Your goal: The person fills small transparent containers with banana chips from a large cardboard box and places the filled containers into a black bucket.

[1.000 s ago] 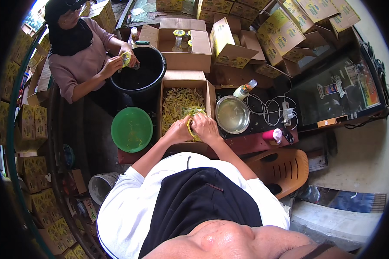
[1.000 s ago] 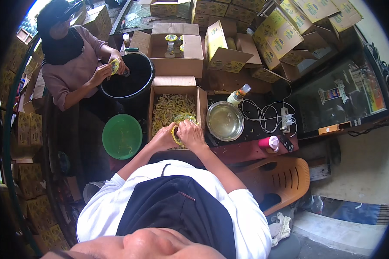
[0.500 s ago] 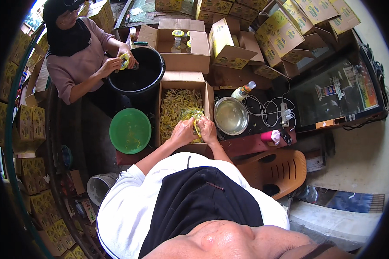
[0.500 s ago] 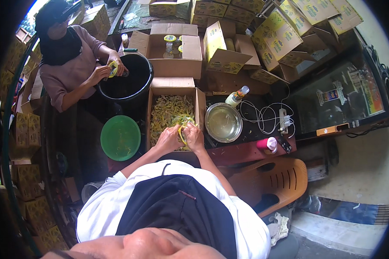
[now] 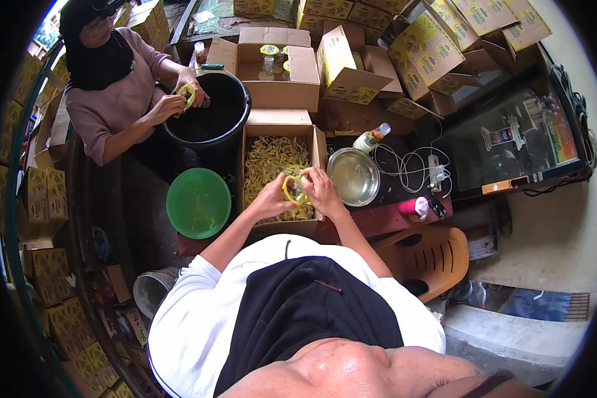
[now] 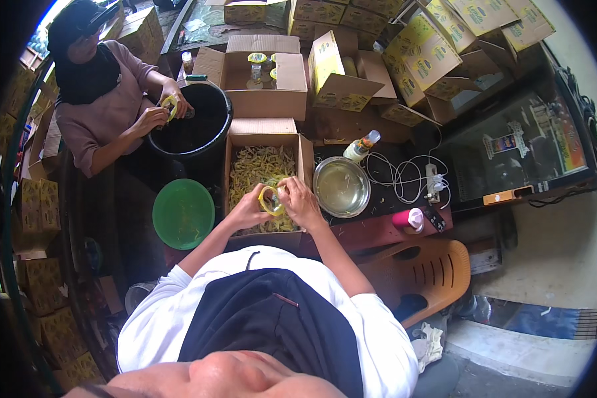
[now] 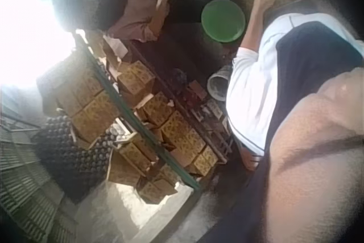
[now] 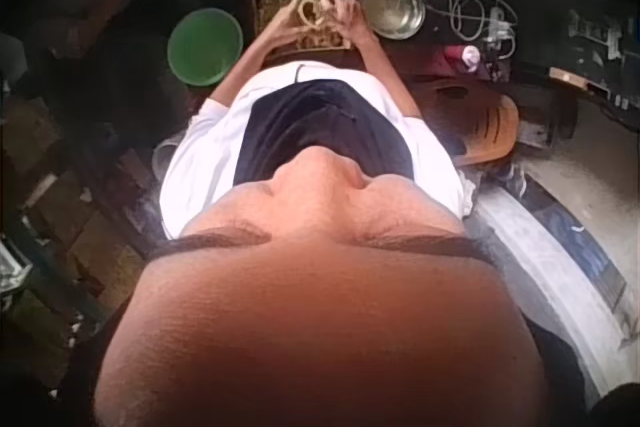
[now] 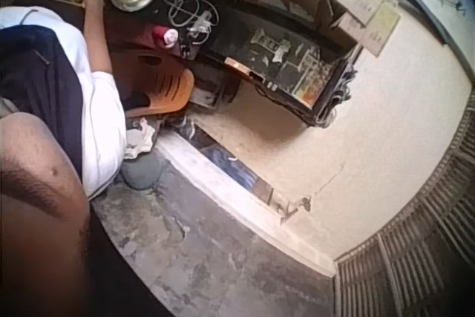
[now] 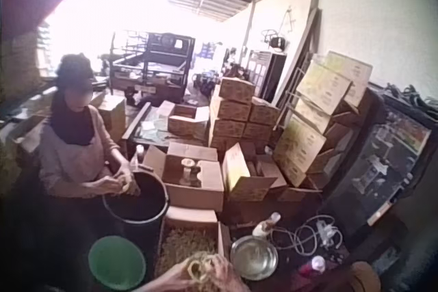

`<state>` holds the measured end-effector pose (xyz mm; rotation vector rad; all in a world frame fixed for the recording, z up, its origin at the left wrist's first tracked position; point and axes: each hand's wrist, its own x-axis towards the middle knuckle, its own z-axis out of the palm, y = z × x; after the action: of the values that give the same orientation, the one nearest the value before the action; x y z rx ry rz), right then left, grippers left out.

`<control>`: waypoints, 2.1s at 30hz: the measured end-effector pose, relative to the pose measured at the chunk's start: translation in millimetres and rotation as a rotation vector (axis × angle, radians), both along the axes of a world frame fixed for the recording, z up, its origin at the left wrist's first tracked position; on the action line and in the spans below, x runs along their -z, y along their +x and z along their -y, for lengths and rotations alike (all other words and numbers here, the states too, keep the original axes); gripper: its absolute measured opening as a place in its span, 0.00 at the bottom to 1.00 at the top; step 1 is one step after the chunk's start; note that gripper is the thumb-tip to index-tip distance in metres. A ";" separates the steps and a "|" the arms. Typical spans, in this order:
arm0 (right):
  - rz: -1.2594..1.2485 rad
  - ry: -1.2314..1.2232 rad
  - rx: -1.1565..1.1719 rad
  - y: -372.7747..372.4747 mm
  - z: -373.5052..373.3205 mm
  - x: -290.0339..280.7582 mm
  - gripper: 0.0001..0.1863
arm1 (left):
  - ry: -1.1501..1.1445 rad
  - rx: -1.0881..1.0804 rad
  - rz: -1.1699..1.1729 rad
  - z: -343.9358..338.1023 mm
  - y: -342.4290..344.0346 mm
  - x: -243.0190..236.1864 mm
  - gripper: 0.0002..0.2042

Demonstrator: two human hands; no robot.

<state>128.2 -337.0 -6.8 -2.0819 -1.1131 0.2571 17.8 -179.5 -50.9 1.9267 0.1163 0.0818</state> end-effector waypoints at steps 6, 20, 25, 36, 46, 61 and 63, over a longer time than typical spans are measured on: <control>0.255 -0.197 0.009 14.5 -1.5 30.8 0.30 | 0.013 -0.142 -0.032 -11.0 -5.9 -1.7 0.35; -0.264 0.008 0.446 60.9 80.6 87.9 0.14 | -0.071 -0.206 -0.025 -28.8 -18.3 17.2 0.39; -0.058 -0.412 0.612 93.4 134.6 176.0 0.17 | -0.059 -0.189 -0.038 -32.1 -16.8 14.5 0.38; 0.084 -0.584 0.537 80.2 139.3 201.0 0.12 | -0.018 -0.219 -0.080 -35.1 -29.6 18.7 0.38; -0.229 -0.122 1.298 13.1 165.1 229.7 0.13 | -0.009 -0.214 -0.095 -31.9 -19.4 23.5 0.38; -0.063 -0.564 0.852 28.0 141.2 255.6 0.11 | -0.029 -0.156 -0.057 -23.9 -19.1 -1.1 0.45; -0.247 -0.647 0.808 28.2 136.9 238.5 0.12 | -0.069 -0.157 -0.091 -25.2 -24.1 3.1 0.43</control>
<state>156.4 -473.9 -245.3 -2.7738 0.0387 0.4911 -6.3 -154.3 -54.1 1.8499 0.3278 0.0939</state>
